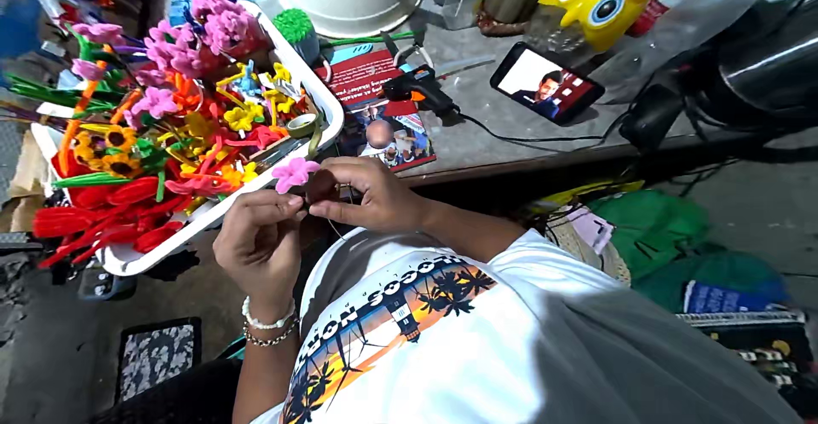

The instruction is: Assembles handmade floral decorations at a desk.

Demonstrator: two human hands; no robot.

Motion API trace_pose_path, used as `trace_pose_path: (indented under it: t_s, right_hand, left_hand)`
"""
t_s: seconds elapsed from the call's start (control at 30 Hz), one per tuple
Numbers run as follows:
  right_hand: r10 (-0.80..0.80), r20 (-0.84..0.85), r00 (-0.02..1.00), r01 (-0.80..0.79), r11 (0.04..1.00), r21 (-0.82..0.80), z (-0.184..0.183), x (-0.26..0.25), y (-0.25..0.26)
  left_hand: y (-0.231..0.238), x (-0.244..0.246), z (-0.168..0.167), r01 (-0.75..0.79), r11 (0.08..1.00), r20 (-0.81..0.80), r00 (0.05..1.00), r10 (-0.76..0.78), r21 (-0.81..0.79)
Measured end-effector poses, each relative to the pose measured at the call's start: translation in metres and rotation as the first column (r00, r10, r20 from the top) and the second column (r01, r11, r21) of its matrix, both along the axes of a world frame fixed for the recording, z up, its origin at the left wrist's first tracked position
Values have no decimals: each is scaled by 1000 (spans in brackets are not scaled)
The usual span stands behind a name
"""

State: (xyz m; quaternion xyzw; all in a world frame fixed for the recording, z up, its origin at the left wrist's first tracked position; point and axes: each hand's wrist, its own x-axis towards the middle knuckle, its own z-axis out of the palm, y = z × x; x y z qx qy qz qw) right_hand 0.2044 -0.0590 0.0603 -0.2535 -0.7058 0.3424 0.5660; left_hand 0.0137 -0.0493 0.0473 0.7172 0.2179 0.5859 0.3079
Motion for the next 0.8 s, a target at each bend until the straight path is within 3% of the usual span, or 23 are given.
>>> trace_pose_path:
  t_s: [0.13,0.3,0.43,0.57,0.8]
  right_hand:
    - [-22,22,1000,21,999,49,-2,0,0]
    - [-210,133,969,187,968,166,-2,-3,0]
    - [-234,114,966,204,952,227,-1,-6,1]
    - [-258,107,960,239,957,163,-6,-8,3]
    - [-317,115,942,303,945,124,-14,-3,6]
  left_hand:
    - [-1,2,-4,52,996,57,997,-48,-77]
    - [1,-4,-2,-107,987,-111,986,120,118]
    - [-5,6,-1,-43,994,25,999,45,-103]
    - [-11,13,-2,49,930,182,983,20,-364]
    - [-11,15,4,31,937,199,979,41,-348]
